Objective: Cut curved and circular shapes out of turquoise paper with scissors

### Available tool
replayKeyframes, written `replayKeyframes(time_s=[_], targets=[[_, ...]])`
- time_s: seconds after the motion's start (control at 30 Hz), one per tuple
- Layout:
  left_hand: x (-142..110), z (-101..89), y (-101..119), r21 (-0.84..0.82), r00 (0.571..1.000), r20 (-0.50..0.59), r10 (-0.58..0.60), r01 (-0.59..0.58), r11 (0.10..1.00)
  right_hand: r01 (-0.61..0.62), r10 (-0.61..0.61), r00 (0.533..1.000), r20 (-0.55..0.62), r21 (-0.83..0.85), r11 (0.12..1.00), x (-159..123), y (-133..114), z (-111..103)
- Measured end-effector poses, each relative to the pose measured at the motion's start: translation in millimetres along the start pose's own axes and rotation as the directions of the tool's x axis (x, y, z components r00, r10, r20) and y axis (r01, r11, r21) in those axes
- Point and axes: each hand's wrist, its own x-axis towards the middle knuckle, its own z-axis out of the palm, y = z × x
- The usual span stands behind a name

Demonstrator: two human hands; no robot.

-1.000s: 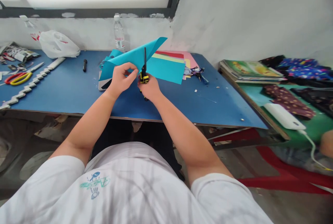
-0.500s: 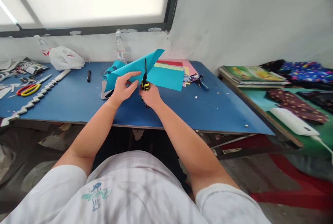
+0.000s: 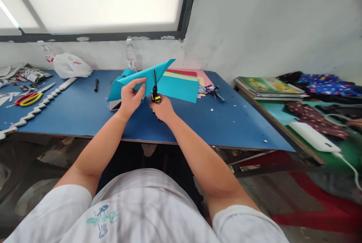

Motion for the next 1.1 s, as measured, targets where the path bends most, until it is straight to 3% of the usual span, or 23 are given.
replayKeyframes(time_s=[0.23,0.8,1.1], targets=[[0.6,1.3,5.6,-0.036,0.997,-0.011,-0.076,0.075,0.997,-0.009,0.009,1.0,0.002,0.017,1.0,2.3,3.5,0.7],[-6.5,-2.6,6.1,-0.089,0.993,0.027,-0.112,0.114,0.99,-0.025,0.024,1.0,0.006,0.052,0.998,1.9,1.2,0.2],[-5.5,-3.0,-2.5,-0.016,0.997,0.048,-0.053,0.054,0.998,-0.037,0.038,0.999,-0.003,0.047,0.998,0.5,-0.4,1.1]])
